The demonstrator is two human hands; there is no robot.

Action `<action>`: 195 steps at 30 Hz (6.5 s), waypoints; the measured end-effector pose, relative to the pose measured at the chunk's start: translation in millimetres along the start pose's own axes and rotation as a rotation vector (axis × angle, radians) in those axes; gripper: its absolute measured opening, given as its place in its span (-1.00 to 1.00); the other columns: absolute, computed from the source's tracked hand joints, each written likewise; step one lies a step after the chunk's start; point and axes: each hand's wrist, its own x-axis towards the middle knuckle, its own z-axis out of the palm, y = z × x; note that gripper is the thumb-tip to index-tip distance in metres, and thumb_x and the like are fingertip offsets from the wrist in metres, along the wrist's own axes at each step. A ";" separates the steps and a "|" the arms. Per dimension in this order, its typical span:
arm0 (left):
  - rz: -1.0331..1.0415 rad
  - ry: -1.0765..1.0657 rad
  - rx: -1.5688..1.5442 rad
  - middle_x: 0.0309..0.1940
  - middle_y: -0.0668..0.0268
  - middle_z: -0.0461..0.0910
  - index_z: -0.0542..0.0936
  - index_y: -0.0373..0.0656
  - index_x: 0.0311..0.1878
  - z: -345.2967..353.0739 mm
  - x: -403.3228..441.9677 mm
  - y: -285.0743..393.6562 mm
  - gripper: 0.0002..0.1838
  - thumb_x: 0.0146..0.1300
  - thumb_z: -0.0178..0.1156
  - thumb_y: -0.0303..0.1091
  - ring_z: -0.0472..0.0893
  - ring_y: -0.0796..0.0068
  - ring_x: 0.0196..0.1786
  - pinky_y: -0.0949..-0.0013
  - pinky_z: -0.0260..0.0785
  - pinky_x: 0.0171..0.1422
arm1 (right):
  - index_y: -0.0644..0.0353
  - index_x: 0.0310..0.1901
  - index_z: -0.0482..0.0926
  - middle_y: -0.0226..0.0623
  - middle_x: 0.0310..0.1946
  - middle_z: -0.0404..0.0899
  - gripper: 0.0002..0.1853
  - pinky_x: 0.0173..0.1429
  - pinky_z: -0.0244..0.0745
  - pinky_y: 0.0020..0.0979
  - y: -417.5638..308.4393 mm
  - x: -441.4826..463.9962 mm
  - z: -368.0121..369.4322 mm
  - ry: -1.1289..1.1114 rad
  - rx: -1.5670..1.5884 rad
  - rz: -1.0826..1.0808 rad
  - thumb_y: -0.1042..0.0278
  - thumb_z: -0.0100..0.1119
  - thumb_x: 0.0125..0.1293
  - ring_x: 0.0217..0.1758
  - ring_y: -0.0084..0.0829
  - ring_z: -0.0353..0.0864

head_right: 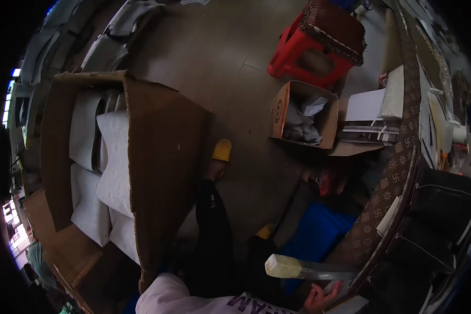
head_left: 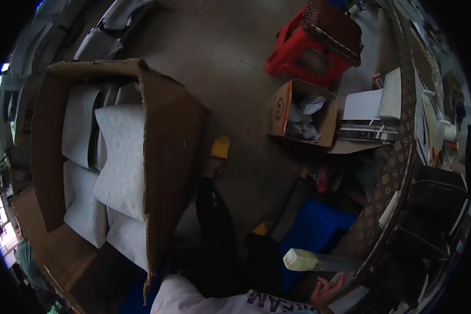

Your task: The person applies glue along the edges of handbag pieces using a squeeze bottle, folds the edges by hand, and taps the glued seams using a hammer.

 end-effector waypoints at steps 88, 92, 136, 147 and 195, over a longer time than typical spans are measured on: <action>1.152 -1.564 -1.211 0.41 0.01 0.28 0.11 -0.24 0.50 -219.8 -290.9 400.4 -0.05 0.32 0.00 0.35 0.35 -0.05 0.40 -0.08 0.29 0.43 | 0.20 -0.08 0.67 -0.41 -0.30 0.65 -0.81 -0.09 0.48 -0.52 -169.3 108.6 -235.8 0.334 1.485 -0.117 0.34 0.18 0.35 -0.20 -0.58 0.61; 1.088 -1.114 -1.036 0.38 0.03 0.32 0.10 -0.24 0.51 -226.0 -204.1 352.3 0.01 0.22 0.22 0.27 0.37 0.05 0.38 0.02 0.27 0.43 | 0.25 0.11 0.56 -0.29 0.01 0.61 -0.65 0.05 0.51 -0.43 -198.1 135.2 -153.3 0.127 1.434 -0.328 0.43 0.23 0.30 0.03 -0.45 0.59; 1.856 -0.447 0.302 0.16 0.09 0.56 0.55 -0.21 -0.19 -106.2 -279.3 286.8 -0.73 0.08 0.44 -0.53 0.67 0.18 0.06 0.30 0.61 0.03 | -0.06 -0.18 0.70 -0.56 -0.30 0.66 -0.86 0.49 0.11 -0.10 -59.2 120.8 -48.5 0.512 0.597 -0.241 0.26 0.36 0.22 -0.02 -0.51 0.61; 1.874 -0.413 0.249 0.11 0.18 0.61 0.69 -0.19 -0.32 -106.1 -270.7 289.0 -0.80 -0.04 0.50 -0.52 0.64 0.24 0.08 0.27 0.50 0.16 | 0.00 -0.24 0.64 -0.47 -0.34 0.52 -0.84 0.04 0.35 -0.28 -126.0 134.4 -62.0 0.682 0.492 -0.403 0.23 0.37 0.18 -0.17 -0.40 0.53; 2.228 -0.796 0.903 -0.13 0.19 0.56 0.54 0.09 0.25 35.9 -369.2 347.0 -0.56 0.28 0.24 -0.32 0.66 0.10 -0.21 0.18 0.53 -0.12 | 0.21 0.07 0.60 -0.20 -0.39 0.71 -0.74 -0.28 0.59 -0.39 -53.9 -0.7 -84.9 0.935 0.723 0.624 0.35 0.11 0.42 -0.34 -0.33 0.74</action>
